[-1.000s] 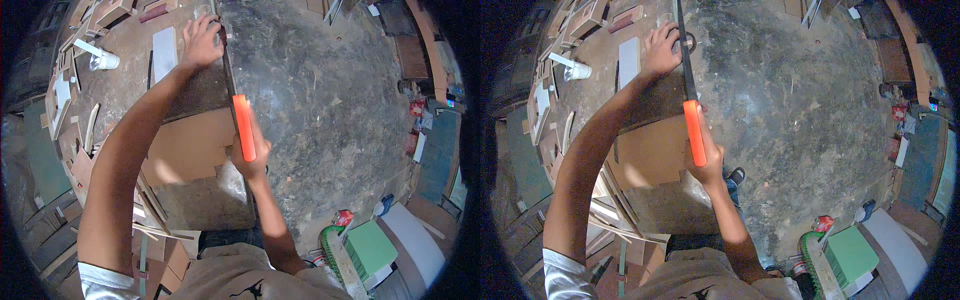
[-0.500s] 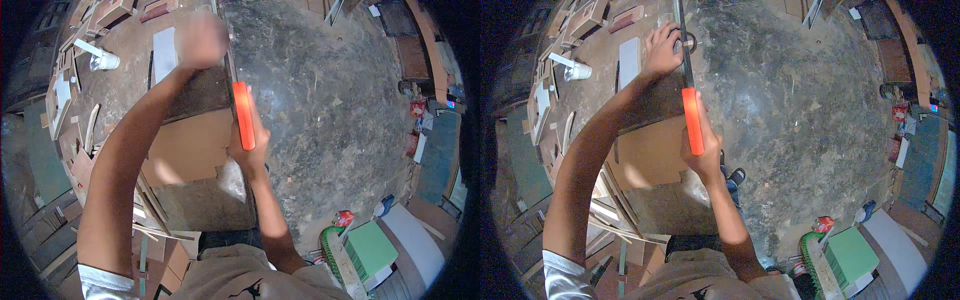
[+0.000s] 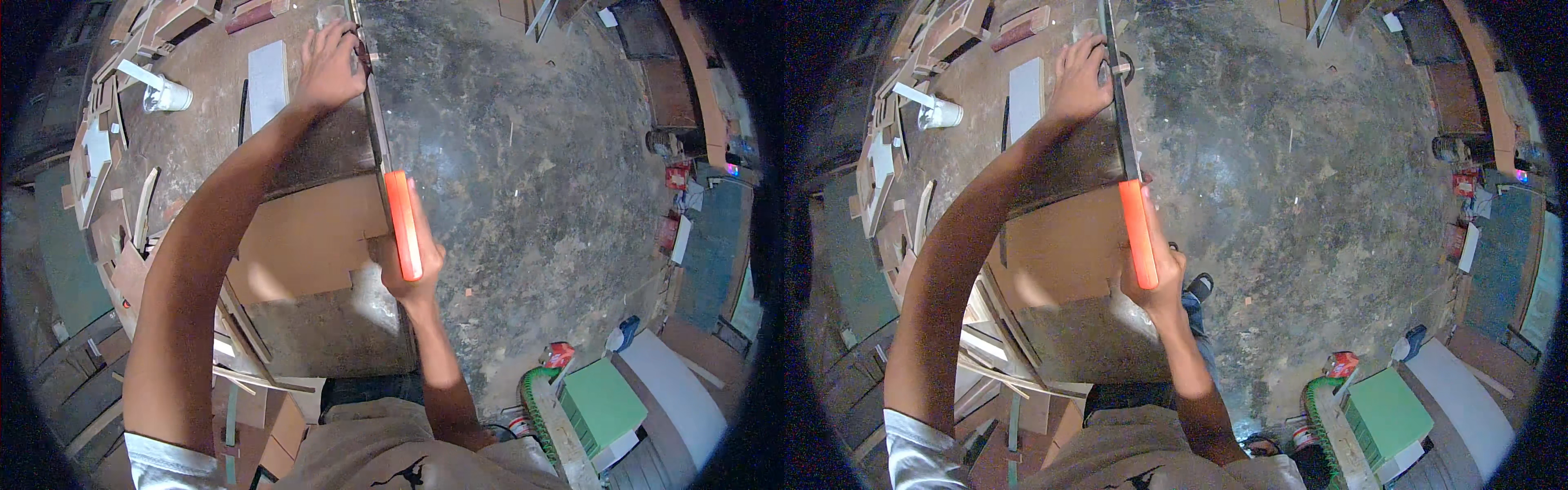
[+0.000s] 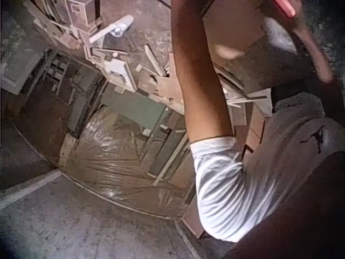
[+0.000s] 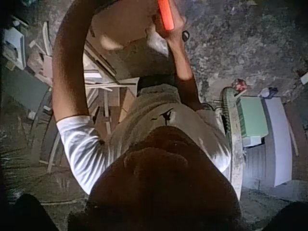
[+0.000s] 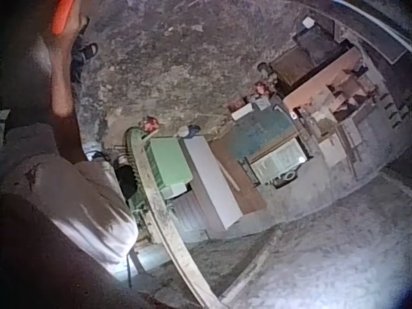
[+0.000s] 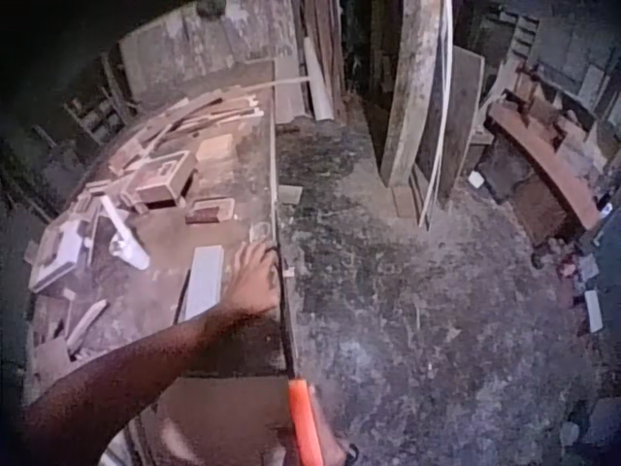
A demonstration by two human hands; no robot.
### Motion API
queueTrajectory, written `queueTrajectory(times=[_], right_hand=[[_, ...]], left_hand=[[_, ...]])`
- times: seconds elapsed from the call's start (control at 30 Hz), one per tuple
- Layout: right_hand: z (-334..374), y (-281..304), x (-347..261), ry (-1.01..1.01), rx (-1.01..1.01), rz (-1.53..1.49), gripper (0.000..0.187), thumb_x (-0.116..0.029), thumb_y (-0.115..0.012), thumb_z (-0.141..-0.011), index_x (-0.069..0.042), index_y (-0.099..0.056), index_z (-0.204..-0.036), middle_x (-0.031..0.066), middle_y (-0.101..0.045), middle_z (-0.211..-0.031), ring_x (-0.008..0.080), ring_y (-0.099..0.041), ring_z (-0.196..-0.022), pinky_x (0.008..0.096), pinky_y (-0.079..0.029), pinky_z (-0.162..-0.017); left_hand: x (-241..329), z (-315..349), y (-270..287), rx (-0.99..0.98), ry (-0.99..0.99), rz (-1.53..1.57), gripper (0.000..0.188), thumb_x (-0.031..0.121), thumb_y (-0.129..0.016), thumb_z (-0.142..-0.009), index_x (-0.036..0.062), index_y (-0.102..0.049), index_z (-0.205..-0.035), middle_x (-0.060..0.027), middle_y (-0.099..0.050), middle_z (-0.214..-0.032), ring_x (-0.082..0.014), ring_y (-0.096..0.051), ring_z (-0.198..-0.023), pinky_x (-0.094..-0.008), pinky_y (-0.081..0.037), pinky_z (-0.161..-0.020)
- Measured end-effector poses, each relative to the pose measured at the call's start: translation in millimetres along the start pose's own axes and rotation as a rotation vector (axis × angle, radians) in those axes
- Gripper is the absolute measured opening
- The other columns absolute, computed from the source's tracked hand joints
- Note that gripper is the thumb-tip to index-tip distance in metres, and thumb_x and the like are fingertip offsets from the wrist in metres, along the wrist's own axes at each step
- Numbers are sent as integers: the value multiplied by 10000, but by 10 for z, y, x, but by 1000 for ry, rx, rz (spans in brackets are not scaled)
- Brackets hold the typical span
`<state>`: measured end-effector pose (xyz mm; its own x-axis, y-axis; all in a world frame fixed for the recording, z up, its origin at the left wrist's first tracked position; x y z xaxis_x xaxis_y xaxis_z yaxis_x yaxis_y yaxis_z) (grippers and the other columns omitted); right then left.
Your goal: The person assembles a small wooden model by fitting pieces together and testing their alignment. They use a hand saw to cut a small wooden stick to size and then sand the cut edges with sandpaper to smooth them.
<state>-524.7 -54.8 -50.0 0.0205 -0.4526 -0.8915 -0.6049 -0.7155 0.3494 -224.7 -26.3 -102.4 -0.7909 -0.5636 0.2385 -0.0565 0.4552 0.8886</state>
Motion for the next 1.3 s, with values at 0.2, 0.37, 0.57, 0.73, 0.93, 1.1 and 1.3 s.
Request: queueTrajectory(times=[0.2,0.37,0.57,0.73,0.93,1.1,1.3], right_hand=[[23,53,-36,-26,-31,7,549,8,-553,-795,97,-496,-1333,247,-506,-1402,288,-698,-954,308,-559,-697],[93,81,-50,-24,-38,-7,618,49,-552,-759,84,-471,-1370,233,-497,-1414,276,-713,-910,289,-560,-662],[77,0,1,37,1,15,646,54,-564,-747,80,-459,-1384,235,-499,-1408,269,-730,-858,276,-561,-622],[134,39,-12,-29,-45,-41,663,52,-578,-746,61,-449,-1397,242,-489,-1413,263,-732,-795,285,-561,-614],[127,-16,21,-73,-43,-69,697,-12,-633,-735,35,-448,-1405,176,-682,-1024,252,-691,-644,298,-540,-564],[16,-124,149,-91,-78,-64,728,-44,-658,-735,-7,-435,-1426,101,-659,-730,250,-643,-547,308,-522,-527],[412,165,-78,-226,-128,9,653,-60,-658,-769,-10,-472,-1392,129,-656,-926,262,-651,-605,336,-523,-547]], left_hand=[[-21,4,-17,23,-19,35,315,222,-627,-811,59,-572,-1076,-120,-469,-1360,-311,-333,-1397,-586,-156,-1160],[-18,1,19,20,-20,89,315,207,-631,-796,58,-598,-1071,-120,-471,-1341,-304,-360,-1368,-581,-140,-1168],[-23,13,16,37,-42,89,338,228,-650,-787,64,-613,-1081,-107,-479,-1336,-306,-381,-1348,-575,-153,-1165],[-84,1,5,2,-59,43,417,282,-694,-774,68,-601,-1120,-123,-468,-1364,-370,-393,-1322,-559,-210,-1145],[-119,21,-24,19,-77,0,501,375,-710,-780,85,-610,-1177,-106,-478,-1354,-358,-392,-1313,-525,-225,-1140],[-22,-31,27,-31,-54,4,487,393,-709,-790,90,-629,-1163,-93,-477,-1313,-333,-408,-1254,-482,-283,-1084],[-7,-17,66,4,-22,53,314,251,-676,-769,66,-639,-1020,-101,-492,-1246,-335,-436,-1195,-499,-287,-1068]])
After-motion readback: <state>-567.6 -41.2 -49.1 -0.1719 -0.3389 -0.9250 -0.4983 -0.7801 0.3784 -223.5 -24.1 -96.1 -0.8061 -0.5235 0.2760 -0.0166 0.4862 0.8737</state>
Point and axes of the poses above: each hand's wrist, its own z-axis away from the middle knuckle, its own y-axis out of the back of the hand, x = y × z, the point moved 3 cm from there along -z, towards the middle knuckle
